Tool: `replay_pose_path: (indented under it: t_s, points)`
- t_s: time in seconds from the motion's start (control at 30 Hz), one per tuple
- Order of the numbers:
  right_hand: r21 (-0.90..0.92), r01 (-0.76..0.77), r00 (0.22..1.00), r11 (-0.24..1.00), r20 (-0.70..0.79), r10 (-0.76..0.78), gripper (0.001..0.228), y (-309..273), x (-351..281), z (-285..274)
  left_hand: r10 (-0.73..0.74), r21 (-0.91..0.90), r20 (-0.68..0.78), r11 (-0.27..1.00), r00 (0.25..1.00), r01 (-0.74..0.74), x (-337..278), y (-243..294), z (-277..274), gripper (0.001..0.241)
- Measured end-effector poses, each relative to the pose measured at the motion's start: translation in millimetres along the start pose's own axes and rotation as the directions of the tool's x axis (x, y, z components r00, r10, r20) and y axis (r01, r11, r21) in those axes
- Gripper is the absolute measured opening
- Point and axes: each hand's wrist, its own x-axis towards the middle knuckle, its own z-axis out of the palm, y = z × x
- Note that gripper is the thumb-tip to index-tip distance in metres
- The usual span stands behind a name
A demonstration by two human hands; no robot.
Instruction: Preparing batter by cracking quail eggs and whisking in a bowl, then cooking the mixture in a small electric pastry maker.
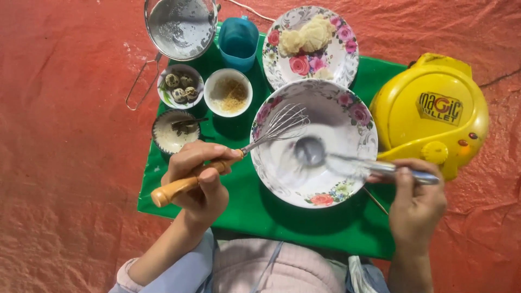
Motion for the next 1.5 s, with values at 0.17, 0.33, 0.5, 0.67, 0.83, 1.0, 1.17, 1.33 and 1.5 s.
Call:
replay_pose_path:
  t_s: [0.17, 0.33, 0.5, 0.67, 0.83, 1.0, 1.17, 1.33, 1.5]
  points:
    - [-0.064, -0.052, 0.996, 0.997, 0.067, 0.056, 0.011, -9, -2, 3, -0.065, -0.01, 0.016, 0.998, 0.998, 0.065, 1, -1, 4, 0.025]
    - [0.071, -0.022, 1.0, 0.997, -0.021, 0.024, 0.009, -1, 6, 3, -0.003, 0.077, 0.008, 0.997, 1.0, 0.003, 4, -1, 4, 0.028]
    - [-0.12, 0.075, 0.996, 0.99, 0.054, -0.069, 0.013, -4, 1, 2, 0.014, 0.103, 0.027, 0.995, 1.0, -0.017, 4, -2, 2, 0.029]
    - [-0.22, 0.304, 0.952, 0.927, 0.095, -0.29, 0.012, -2, 3, -4, 0.02, 0.117, 0.008, 0.993, 1.0, -0.021, 4, -4, 0, 0.03]
    - [-0.408, 0.541, 0.84, 0.736, 0.306, -0.448, 0.023, -15, 6, -7, 0.029, 0.108, 0.022, 0.994, 0.999, -0.031, 4, -5, -2, 0.029]
    - [-0.455, 0.324, 0.94, 0.829, 0.251, -0.23, 0.017, -18, -4, -12, 0.03, 0.104, -0.007, 0.994, 1.0, -0.03, 4, -7, -5, 0.03]
    - [-0.169, 0.183, 0.983, 0.969, 0.046, -0.178, 0.012, -8, 4, 11, 0.04, 0.057, -0.01, 0.998, 0.999, -0.039, 2, -5, -6, 0.029]
    - [-0.158, 0.296, 0.954, 0.942, -0.006, -0.301, 0.012, -4, 9, 20, 0.027, 0.086, -0.029, 0.996, 0.999, -0.024, 1, -4, -9, 0.03]
    - [-0.088, 0.22, 0.969, 0.971, 0.137, -0.207, 0.01, -7, 4, 19, 0.038, 0.071, -0.024, 0.997, 0.999, -0.036, 2, -5, -7, 0.029]
